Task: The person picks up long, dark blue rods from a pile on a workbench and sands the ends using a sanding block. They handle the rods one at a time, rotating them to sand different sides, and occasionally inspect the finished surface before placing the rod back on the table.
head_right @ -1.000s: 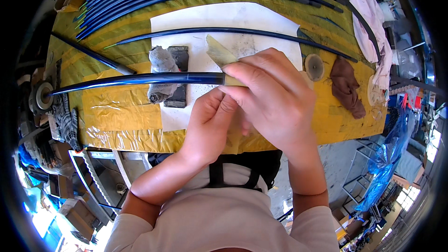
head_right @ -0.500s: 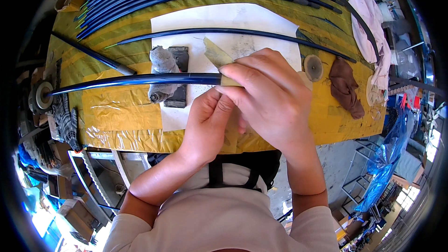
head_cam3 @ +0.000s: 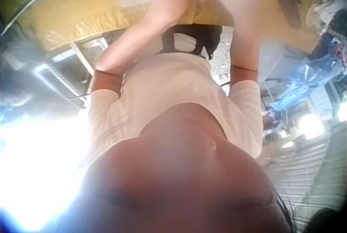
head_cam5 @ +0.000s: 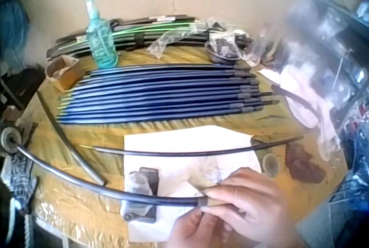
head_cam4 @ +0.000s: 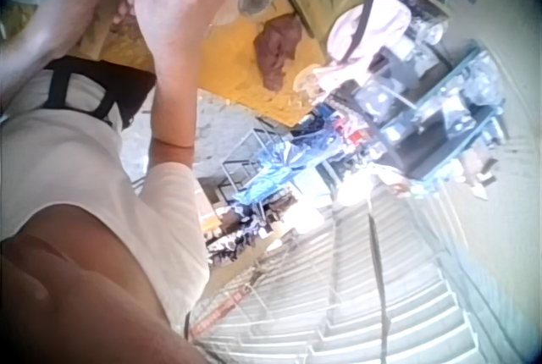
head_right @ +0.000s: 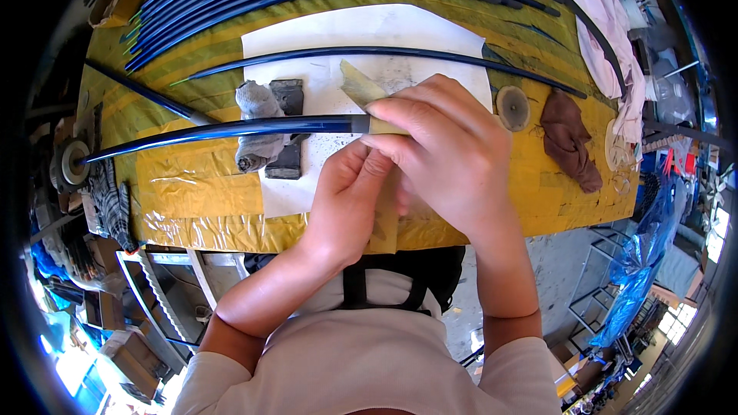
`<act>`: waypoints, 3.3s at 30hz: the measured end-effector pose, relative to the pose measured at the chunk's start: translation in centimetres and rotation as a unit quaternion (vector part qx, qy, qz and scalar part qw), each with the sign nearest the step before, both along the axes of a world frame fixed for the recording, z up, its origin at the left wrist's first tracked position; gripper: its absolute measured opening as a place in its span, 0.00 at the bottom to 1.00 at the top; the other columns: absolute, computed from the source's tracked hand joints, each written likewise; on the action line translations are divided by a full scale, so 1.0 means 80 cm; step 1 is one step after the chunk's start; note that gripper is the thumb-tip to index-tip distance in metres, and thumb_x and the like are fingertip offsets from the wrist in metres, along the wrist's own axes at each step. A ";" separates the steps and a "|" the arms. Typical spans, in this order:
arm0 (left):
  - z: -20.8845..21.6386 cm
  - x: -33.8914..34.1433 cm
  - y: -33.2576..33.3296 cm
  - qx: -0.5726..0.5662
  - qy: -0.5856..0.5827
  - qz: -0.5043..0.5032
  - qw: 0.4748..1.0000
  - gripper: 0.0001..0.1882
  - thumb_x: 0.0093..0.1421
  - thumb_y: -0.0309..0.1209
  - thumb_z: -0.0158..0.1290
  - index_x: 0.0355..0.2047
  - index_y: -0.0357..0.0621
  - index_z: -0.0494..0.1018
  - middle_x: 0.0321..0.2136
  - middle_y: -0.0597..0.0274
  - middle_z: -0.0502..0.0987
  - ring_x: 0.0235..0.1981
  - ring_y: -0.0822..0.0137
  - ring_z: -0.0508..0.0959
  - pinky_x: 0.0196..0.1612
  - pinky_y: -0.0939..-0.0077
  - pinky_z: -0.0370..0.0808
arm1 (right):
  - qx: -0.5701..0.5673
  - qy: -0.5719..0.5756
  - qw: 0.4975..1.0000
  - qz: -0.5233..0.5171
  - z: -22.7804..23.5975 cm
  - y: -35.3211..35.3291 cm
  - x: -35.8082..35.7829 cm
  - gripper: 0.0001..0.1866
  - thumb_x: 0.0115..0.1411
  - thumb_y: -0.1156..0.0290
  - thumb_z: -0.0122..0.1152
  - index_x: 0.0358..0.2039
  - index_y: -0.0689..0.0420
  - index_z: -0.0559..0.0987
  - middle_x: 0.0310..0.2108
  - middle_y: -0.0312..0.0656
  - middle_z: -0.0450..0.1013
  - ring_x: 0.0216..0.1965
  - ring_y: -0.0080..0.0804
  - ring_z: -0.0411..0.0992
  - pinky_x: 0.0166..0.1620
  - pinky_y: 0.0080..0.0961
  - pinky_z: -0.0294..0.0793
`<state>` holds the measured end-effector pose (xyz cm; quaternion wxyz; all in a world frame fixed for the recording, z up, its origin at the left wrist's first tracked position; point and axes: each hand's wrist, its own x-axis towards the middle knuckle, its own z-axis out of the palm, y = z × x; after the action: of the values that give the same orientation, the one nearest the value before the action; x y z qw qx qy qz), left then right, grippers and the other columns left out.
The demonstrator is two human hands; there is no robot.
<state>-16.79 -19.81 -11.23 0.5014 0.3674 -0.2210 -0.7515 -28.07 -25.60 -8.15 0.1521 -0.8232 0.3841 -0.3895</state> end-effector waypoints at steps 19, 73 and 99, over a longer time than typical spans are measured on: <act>0.003 -0.020 -0.005 0.005 0.001 -0.006 1.000 0.13 0.68 0.32 0.37 0.30 0.38 0.66 0.22 0.66 0.69 0.20 0.78 0.67 0.24 0.85 0.67 | 0.018 -0.002 0.999 0.033 0.002 -0.008 -0.028 0.16 0.36 0.81 0.67 0.29 0.64 0.76 0.25 0.44 0.72 0.26 0.36 0.71 0.29 0.24 0.71; -0.003 -0.029 -0.003 0.042 0.021 0.007 0.999 0.14 0.67 0.34 0.39 0.30 0.38 0.67 0.20 0.66 0.69 0.17 0.78 0.66 0.21 0.85 0.66 | 0.156 -0.001 0.988 0.007 0.004 -0.003 -0.035 0.13 0.42 0.79 0.67 0.31 0.63 0.78 0.26 0.42 0.74 0.28 0.32 0.73 0.31 0.21 0.71; 0.002 0.001 0.005 -0.050 0.007 0.053 0.997 0.14 0.68 0.36 0.37 0.33 0.39 0.68 0.22 0.67 0.70 0.22 0.79 0.69 0.27 0.86 0.67 | -0.039 -0.054 0.992 0.110 -0.003 -0.023 0.010 0.17 0.32 0.86 0.65 0.28 0.64 0.78 0.21 0.43 0.73 0.24 0.36 0.71 0.29 0.24 0.73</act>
<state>-16.75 -19.41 -11.08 0.5598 0.3481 -0.2347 -0.7144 -27.30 -27.41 -8.37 0.1826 -0.8435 0.2671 -0.4287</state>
